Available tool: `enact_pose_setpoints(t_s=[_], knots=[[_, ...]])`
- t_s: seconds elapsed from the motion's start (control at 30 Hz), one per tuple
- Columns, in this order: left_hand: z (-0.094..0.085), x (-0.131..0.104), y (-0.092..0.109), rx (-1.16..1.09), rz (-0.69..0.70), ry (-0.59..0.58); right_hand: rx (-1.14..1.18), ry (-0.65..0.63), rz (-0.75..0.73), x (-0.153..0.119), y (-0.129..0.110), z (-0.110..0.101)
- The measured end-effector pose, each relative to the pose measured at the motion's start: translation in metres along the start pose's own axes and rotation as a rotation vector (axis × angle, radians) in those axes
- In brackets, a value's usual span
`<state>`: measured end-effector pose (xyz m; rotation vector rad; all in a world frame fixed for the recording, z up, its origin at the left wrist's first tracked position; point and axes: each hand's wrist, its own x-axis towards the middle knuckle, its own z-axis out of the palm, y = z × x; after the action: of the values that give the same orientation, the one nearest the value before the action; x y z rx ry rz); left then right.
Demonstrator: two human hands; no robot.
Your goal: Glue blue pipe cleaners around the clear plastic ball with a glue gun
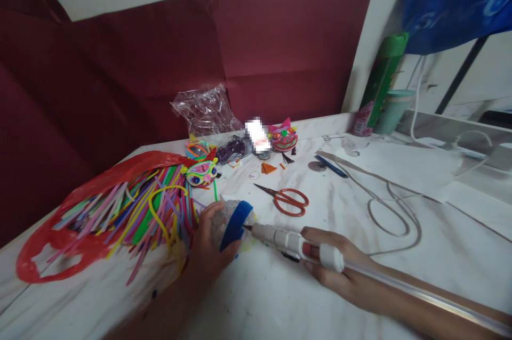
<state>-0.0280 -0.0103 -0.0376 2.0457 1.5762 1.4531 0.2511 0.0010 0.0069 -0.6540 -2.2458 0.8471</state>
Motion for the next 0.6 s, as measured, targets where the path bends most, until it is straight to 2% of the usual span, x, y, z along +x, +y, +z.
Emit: enact_pose_setpoints(t_s=[0.47, 0.6], knots=[[-0.0007, 0.0005, -0.0011, -0.004, 0.037, -0.002, -0.01, -0.022, 0.007, 0.0002, -0.0003, -0.0009], [-0.0005, 0.0002, -0.0004, -0.014, 0.007, 0.007, -0.011, -0.036, 0.037, 0.0006, -0.0033, -0.0016]])
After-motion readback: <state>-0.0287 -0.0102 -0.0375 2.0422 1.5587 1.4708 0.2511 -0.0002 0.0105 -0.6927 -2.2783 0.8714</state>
